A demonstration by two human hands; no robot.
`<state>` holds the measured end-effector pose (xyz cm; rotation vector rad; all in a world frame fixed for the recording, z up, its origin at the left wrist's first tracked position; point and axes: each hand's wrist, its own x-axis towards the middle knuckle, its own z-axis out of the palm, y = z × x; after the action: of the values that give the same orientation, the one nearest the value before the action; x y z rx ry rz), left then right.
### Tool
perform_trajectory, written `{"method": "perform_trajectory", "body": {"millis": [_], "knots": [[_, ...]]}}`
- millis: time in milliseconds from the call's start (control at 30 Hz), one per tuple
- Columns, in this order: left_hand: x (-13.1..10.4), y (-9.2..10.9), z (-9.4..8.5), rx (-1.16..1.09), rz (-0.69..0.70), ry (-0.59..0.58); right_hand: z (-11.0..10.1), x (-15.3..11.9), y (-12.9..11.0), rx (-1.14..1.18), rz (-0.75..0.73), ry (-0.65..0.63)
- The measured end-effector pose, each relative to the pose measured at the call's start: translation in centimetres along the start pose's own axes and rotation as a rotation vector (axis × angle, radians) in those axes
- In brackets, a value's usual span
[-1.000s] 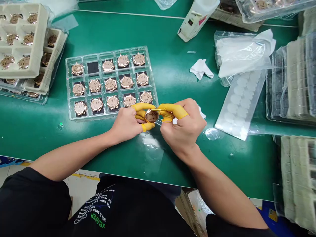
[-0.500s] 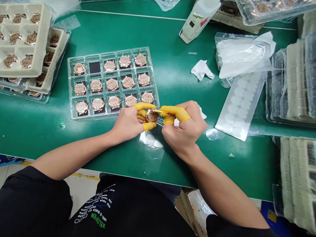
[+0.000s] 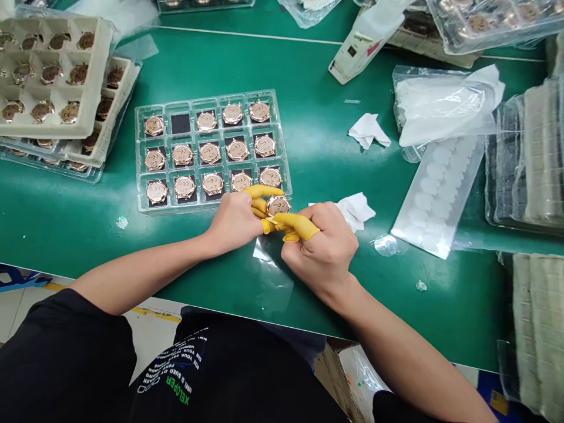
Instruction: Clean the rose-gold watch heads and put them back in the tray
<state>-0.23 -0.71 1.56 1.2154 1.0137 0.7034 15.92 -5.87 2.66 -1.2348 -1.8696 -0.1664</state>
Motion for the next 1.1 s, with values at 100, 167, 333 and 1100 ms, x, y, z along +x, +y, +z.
{"method": "perform_trajectory", "body": {"millis": [100, 167, 333, 1100], "knots": [[0.0, 0.1, 0.0, 0.004, 0.003, -0.011, -0.8, 0.4, 2.6, 0.042, 0.111, -0.026], [0.1, 0.0, 0.1, 0.007, 0.020, 0.002, -1.3, 0.8, 4.8, -0.017, 0.208, -0.020], [0.0, -0.7, 0.2, -0.029, 0.089, -0.012, -1.3, 1.2, 6.2, -0.008, 0.362, -0.121], [-0.1, -0.1, -0.1, 0.396, 0.132, -0.146, 21.2, 18.4, -0.7, 0.154, 0.110, -0.564]]}}
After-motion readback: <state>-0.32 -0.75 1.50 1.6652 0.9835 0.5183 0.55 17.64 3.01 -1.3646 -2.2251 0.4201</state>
